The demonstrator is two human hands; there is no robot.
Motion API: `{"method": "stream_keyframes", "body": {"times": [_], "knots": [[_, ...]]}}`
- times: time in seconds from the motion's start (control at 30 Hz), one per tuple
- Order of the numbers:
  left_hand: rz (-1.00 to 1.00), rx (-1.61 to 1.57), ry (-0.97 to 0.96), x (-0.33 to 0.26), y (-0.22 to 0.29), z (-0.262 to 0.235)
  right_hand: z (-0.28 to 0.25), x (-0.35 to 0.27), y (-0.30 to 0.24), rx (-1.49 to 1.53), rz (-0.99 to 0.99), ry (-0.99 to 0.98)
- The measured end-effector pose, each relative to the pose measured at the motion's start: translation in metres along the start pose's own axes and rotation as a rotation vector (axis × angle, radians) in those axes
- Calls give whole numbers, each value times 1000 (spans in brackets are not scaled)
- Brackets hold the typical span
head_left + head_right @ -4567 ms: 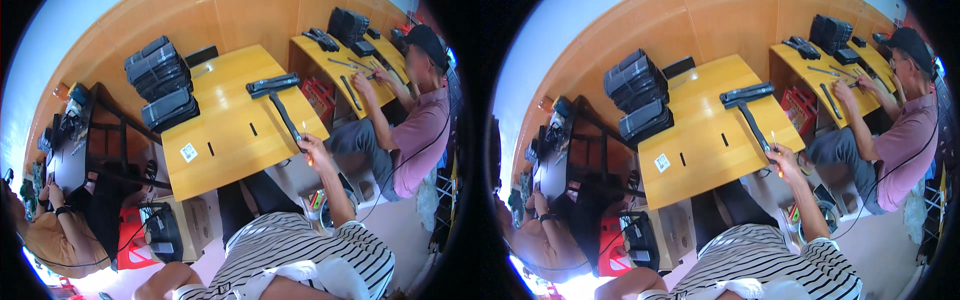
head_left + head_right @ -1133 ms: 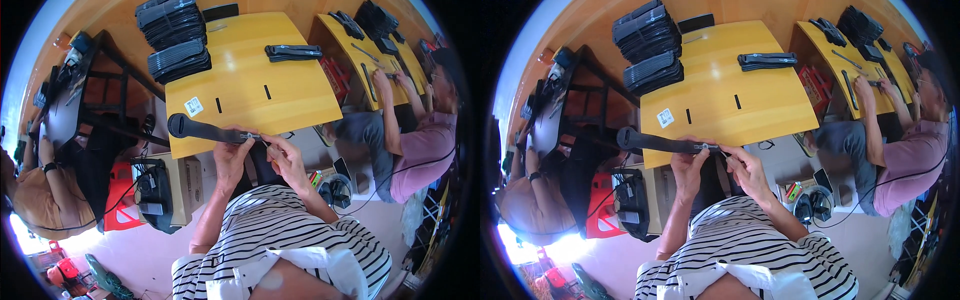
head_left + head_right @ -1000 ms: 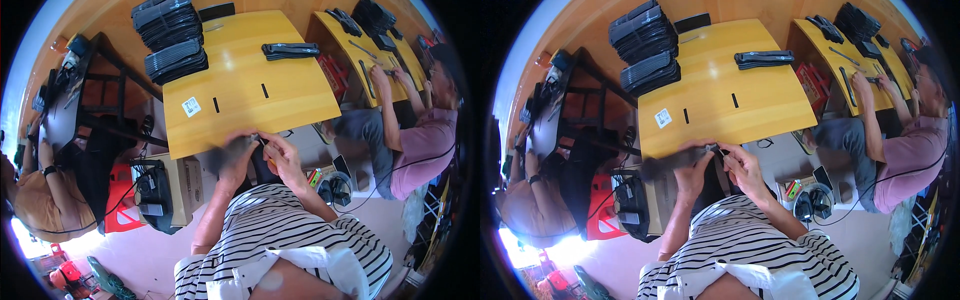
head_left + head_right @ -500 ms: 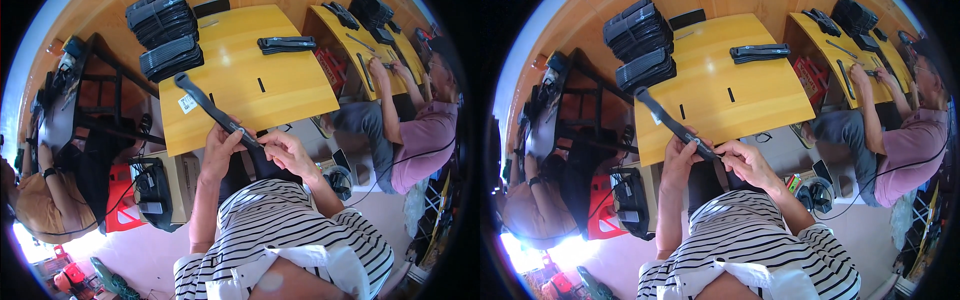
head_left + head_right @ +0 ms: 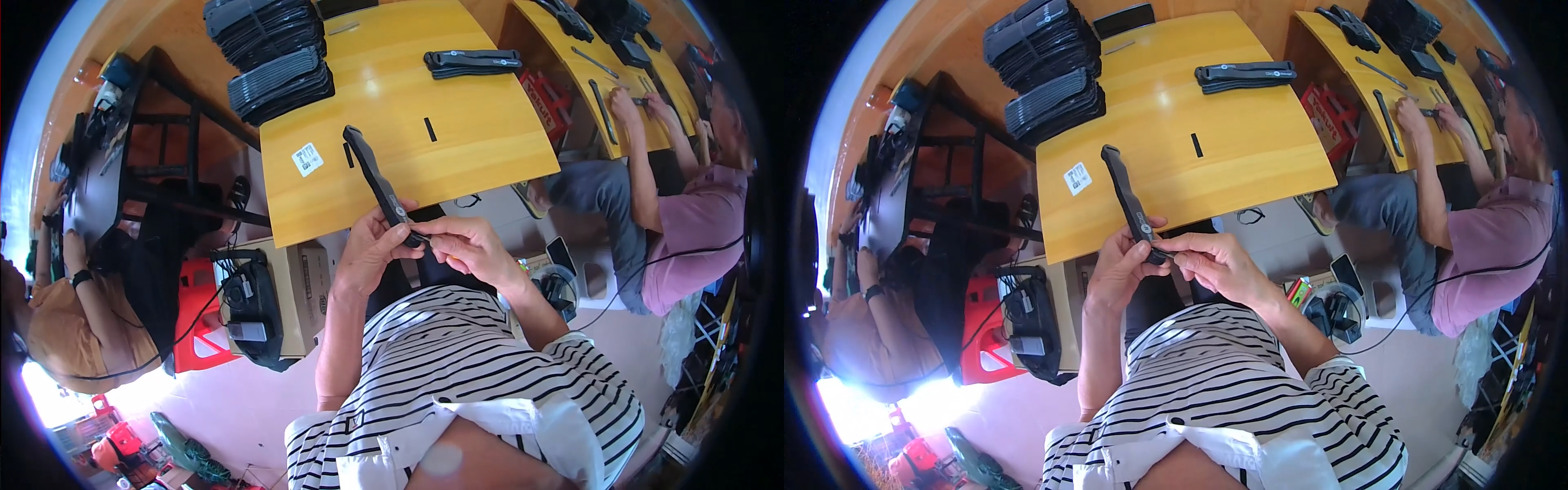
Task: Attaching hardware and handles to leather bag components using tools.
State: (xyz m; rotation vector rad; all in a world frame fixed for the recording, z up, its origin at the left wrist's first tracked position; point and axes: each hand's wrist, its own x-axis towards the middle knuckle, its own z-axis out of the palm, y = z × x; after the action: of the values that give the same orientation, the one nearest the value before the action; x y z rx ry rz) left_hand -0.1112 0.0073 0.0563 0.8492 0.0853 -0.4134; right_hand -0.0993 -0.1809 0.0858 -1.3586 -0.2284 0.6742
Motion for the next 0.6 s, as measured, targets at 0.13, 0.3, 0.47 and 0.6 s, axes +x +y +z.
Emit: {"method": "stream_keyframes", "body": {"times": [0.13,0.3,0.47,0.6], "knots": [[-17,-32,-90,4,2,-2,-4,3,7,246,92,-37],[-33,35,25,4,-3,2,-8,6,17,82,-20,14],[-37,2,-64,4,-7,-9,-8,4,13,255,75,-24],[-66,-65,-135,6,-6,-6,-14,2,21,454,192,-71]]}}
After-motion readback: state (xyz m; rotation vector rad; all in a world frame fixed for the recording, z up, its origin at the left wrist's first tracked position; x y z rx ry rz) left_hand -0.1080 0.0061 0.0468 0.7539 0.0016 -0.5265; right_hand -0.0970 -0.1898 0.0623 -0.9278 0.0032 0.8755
